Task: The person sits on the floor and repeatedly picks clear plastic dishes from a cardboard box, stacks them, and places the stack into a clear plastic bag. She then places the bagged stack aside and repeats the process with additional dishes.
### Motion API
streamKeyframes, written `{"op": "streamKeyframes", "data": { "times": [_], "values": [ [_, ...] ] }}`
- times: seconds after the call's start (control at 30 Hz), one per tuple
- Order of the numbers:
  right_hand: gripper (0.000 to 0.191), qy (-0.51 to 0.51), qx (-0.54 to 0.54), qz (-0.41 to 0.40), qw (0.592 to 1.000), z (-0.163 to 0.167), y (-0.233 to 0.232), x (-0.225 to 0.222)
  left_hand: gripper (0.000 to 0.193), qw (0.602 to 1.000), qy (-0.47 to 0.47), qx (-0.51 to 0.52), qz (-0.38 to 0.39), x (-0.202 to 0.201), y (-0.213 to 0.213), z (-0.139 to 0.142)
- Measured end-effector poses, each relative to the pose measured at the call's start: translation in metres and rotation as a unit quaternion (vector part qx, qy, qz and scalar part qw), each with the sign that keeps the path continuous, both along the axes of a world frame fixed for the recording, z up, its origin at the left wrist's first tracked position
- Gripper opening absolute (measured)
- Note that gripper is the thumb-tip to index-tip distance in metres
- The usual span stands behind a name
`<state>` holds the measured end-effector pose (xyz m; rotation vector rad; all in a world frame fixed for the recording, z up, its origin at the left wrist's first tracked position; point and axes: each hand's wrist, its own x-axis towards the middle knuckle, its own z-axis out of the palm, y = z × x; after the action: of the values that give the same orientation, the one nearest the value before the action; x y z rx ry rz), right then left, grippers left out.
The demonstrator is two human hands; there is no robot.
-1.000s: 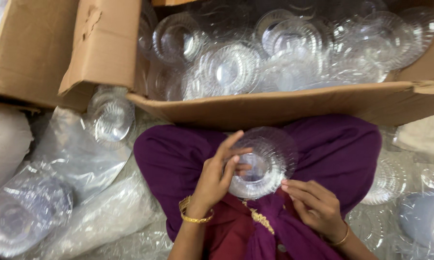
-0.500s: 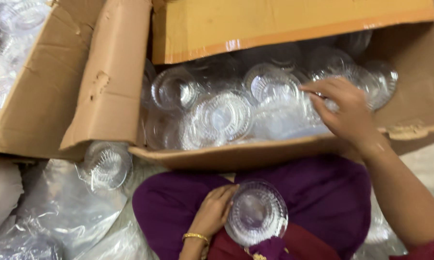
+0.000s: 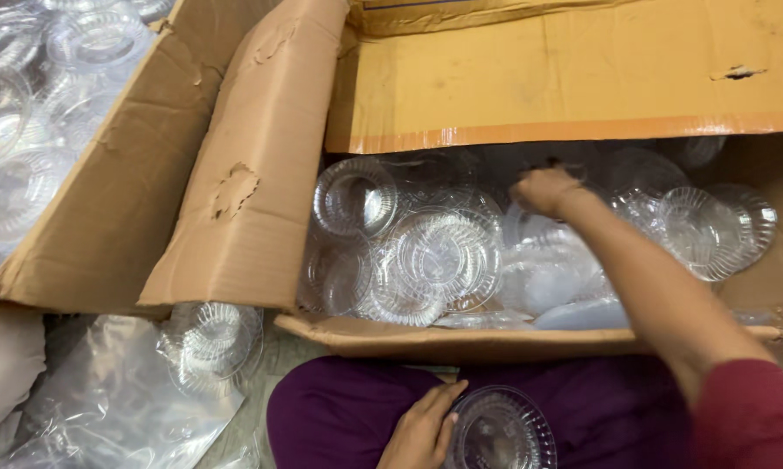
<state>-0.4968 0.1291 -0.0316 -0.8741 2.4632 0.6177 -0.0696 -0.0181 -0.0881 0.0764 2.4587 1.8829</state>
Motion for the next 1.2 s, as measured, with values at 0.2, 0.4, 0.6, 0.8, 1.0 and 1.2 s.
{"op": "streamKeyframes", "data": {
  "times": [0.2,0.4,0.6,0.8,1.0,1.2],
  "values": [
    [0.018,0.175,-0.455,0.055,0.872,0.138,0.078,0.096,0.034,0.995,0.045,0.044,0.071,0.005,-0.005,0.042],
    [0.016,0.223,-0.587,-0.181,0.757,0.168,0.135,0.281,0.05,0.916,-0.023,0.393,0.076,0.017,0.025,0.089],
    [0.023,-0.059,-0.718,-0.401,0.566,0.081,0.135,0.379,0.051,0.9,-0.095,0.418,0.083,0.04,0.049,0.106],
    [0.023,-0.12,-0.72,-0.434,0.529,0.052,0.157,0.399,0.043,0.929,-0.091,0.293,0.204,0.059,0.048,0.099],
    [0.018,-0.051,-0.756,-0.418,0.502,0.054,0.183,0.393,0.044,0.927,-0.048,0.299,0.222,0.064,0.033,0.093],
    [0.012,0.042,-0.808,-0.38,0.449,0.075,0.236,0.387,0.043,0.921,-0.072,0.309,0.224,0.059,0.028,0.09]
  ]
}}
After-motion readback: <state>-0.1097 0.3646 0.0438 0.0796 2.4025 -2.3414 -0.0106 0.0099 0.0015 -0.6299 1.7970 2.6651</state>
